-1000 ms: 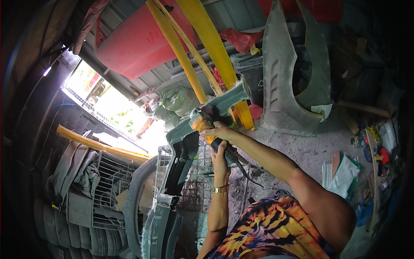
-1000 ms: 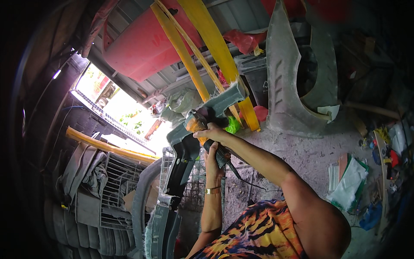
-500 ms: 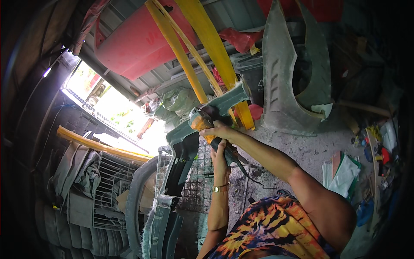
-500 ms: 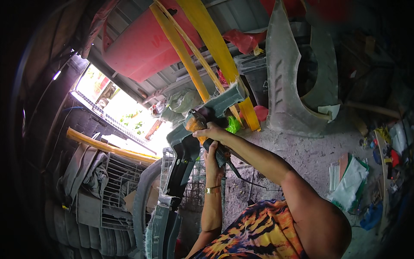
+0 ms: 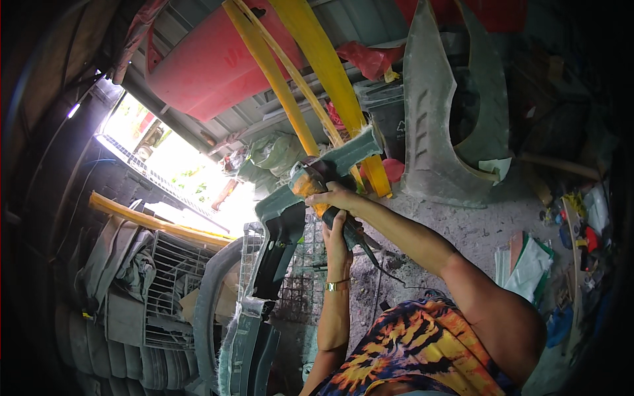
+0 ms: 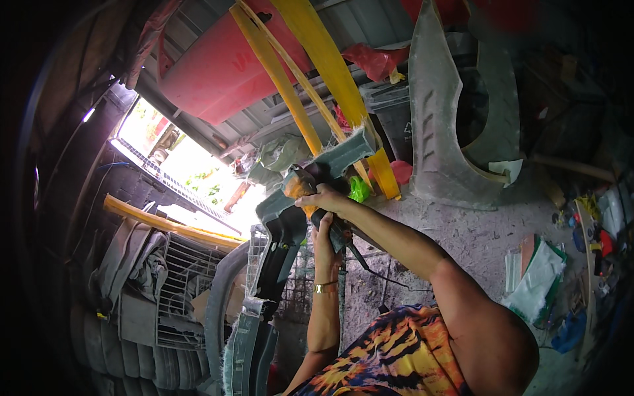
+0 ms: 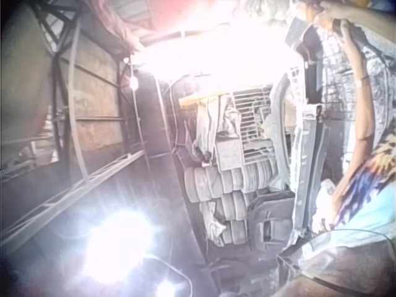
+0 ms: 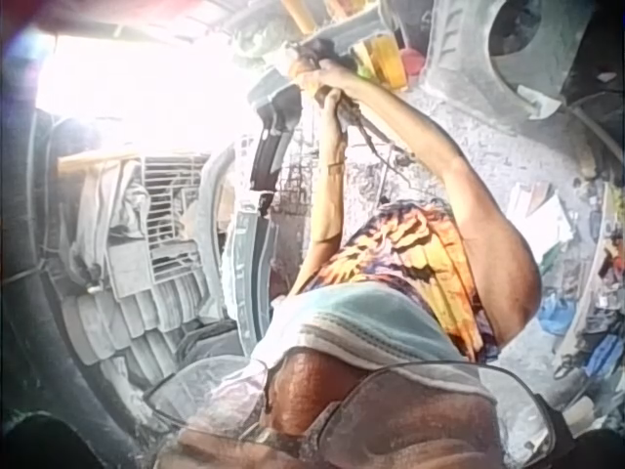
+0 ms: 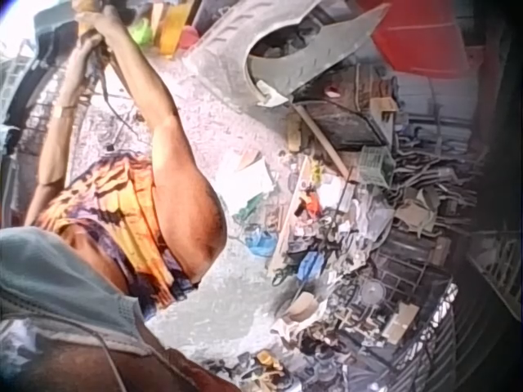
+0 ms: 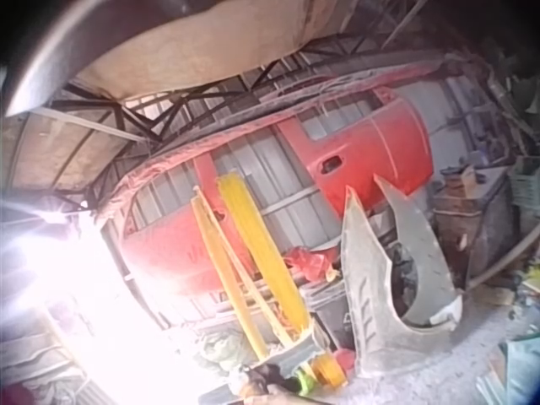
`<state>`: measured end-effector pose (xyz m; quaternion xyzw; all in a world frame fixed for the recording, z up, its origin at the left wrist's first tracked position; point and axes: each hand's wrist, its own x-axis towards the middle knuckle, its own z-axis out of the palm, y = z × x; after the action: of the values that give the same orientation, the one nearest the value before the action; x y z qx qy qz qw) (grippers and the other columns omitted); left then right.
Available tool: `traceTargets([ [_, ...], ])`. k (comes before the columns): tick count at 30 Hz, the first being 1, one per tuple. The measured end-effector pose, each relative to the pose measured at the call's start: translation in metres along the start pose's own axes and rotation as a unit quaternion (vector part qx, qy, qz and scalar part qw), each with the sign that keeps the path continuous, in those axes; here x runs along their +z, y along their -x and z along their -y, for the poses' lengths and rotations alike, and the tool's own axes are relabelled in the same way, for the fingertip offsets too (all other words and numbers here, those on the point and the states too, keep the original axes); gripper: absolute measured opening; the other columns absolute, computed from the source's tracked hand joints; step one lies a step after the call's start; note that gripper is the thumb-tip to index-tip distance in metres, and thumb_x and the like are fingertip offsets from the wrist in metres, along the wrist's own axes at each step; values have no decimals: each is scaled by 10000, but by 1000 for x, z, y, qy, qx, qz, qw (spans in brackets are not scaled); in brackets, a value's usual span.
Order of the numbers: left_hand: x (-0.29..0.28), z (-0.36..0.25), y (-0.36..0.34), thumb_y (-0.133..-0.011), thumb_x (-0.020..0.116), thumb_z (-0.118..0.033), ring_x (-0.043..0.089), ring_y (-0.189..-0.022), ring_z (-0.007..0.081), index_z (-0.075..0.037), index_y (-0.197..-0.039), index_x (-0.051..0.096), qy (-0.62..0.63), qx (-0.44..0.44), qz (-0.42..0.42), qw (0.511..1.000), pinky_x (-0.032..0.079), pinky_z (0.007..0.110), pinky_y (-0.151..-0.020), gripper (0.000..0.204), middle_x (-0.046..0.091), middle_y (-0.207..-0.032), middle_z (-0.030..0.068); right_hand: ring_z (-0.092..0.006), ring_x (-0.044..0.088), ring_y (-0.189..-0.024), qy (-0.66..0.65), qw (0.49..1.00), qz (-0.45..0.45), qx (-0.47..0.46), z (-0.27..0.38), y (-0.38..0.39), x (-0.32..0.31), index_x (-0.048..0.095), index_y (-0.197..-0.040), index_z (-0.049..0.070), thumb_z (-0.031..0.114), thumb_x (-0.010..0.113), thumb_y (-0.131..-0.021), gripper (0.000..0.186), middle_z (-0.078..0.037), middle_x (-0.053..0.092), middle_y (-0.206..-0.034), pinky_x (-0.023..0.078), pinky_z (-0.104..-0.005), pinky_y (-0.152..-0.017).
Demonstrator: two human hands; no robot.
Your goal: Grinding and smoothing the edge of a fiberglass car body component using an angle grinder.
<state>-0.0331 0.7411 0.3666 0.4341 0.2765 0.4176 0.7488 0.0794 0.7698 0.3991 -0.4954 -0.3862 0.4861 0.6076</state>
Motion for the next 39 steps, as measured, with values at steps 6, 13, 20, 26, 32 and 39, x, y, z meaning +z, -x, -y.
traceTargets([
  [6, 4, -3, 2, -897, 612, -217, 589, -585, 138, -40, -978, 555, -7, 7, 5, 1000, 504, 266, -525, 202, 604, -790, 41, -143, 620, -632, -3, 1000, 15, -7, 3, 1, -2, 652, -893, 31, 298, 762, -748, 323, -56, 643, -761, 503, -273, -600],
  [13, 6, 1, 0, -901, 608, -207, 581, -582, 136, -50, -977, 557, 7, 2, -18, 1000, 500, 279, -530, 182, 598, -780, 32, -145, 625, -638, -14, 1000, 22, -2, -1, -4, -4, 656, -892, 28, 302, 765, -748, 328, -59, 646, -763, 506, -273, -598],
  [20, 10, 2, 0, -907, 603, -207, 589, -598, 133, -48, -987, 558, 7, 8, 2, 1000, 506, 264, -528, 183, 605, -810, 33, -151, 635, -662, -7, 1000, 25, 0, -10, -12, -12, 653, -897, 17, 301, 769, -746, 341, -66, 651, -775, 513, -277, -612],
  [26, 12, 1, 0, -907, 605, -200, 613, -633, 148, -31, -1017, 545, 8, 10, 24, 1000, 520, 265, -533, 210, 612, -833, 52, -167, 603, -861, 9, 998, 61, 22, 2, -4, -15, 587, -1092, -20, 409, 770, -701, 608, -102, 623, -961, 482, -281, -761],
  [32, 10, 5, -2, -908, 604, -193, 617, -629, 161, -28, -1024, 533, 14, 6, 23, 1000, 522, 268, -531, 213, 613, -834, 67, -175, 604, -885, 21, 999, 42, 15, 0, -4, -17, 573, -1104, -41, 420, 779, -694, 651, -116, 622, -970, 481, -281, -776],
  [39, 9, 7, -4, -887, 624, -192, 592, -577, 155, -42, -1012, 508, 19, -6, 25, 999, 527, 288, -518, 228, 587, -801, 50, -162, 641, -694, 24, 1000, -9, 16, 13, 8, -13, 640, -959, -7, 345, 788, -714, 454, -92, 660, -831, 517, -276, -660],
])
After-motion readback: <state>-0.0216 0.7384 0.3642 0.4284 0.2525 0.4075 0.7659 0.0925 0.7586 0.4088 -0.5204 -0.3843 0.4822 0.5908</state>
